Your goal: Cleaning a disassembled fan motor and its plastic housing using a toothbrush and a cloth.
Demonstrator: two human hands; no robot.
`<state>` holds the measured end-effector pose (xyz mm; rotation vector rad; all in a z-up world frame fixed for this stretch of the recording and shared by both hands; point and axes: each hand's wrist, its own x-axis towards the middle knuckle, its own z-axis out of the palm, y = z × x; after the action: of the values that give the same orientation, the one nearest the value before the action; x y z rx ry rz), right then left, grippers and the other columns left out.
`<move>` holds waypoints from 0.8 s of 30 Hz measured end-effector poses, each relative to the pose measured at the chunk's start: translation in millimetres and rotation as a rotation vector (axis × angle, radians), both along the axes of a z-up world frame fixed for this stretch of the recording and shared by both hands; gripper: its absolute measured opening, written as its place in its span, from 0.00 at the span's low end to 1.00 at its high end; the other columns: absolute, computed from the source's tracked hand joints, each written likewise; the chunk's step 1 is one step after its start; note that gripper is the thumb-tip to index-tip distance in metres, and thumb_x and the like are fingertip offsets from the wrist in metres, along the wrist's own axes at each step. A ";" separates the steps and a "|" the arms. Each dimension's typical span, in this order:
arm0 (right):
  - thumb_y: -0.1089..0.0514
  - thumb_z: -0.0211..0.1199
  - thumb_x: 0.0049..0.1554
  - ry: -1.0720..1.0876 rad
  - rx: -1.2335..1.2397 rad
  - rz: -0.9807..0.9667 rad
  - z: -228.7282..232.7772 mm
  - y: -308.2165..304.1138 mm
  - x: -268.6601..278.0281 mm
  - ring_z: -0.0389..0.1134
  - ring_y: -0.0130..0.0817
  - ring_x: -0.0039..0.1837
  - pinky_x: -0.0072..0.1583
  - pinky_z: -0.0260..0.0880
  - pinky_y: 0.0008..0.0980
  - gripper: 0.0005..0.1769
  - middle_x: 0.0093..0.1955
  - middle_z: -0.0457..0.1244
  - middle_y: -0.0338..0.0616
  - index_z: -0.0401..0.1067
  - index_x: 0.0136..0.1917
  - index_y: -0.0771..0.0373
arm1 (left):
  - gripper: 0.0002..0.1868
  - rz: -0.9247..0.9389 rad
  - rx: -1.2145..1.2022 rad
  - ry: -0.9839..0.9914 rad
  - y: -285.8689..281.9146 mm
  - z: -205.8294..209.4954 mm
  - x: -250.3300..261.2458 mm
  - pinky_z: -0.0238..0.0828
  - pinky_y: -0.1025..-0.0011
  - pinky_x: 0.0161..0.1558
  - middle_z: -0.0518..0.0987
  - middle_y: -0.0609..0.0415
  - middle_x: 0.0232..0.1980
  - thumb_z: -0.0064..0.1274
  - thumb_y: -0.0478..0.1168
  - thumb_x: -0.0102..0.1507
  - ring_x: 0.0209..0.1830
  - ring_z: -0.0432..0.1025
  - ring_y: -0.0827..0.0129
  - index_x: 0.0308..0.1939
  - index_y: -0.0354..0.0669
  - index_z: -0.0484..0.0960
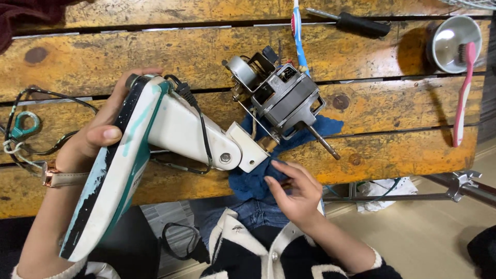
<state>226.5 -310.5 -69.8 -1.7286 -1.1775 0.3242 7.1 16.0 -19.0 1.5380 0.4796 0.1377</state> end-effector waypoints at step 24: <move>0.65 0.67 0.54 0.140 -0.140 -0.121 -5.9 23.3 6.7 0.61 0.24 0.33 0.35 0.59 0.24 0.03 0.38 0.68 0.43 0.78 0.42 0.67 | 0.58 -0.044 0.112 -0.092 4.7 -14.7 -2.9 0.57 0.55 0.70 0.58 0.43 0.75 0.40 0.74 0.51 0.72 0.58 0.56 0.75 0.38 0.55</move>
<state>233.2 -287.1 -75.7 -1.8572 -0.9638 0.4553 4.2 20.7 -33.7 1.6428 0.3698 0.2031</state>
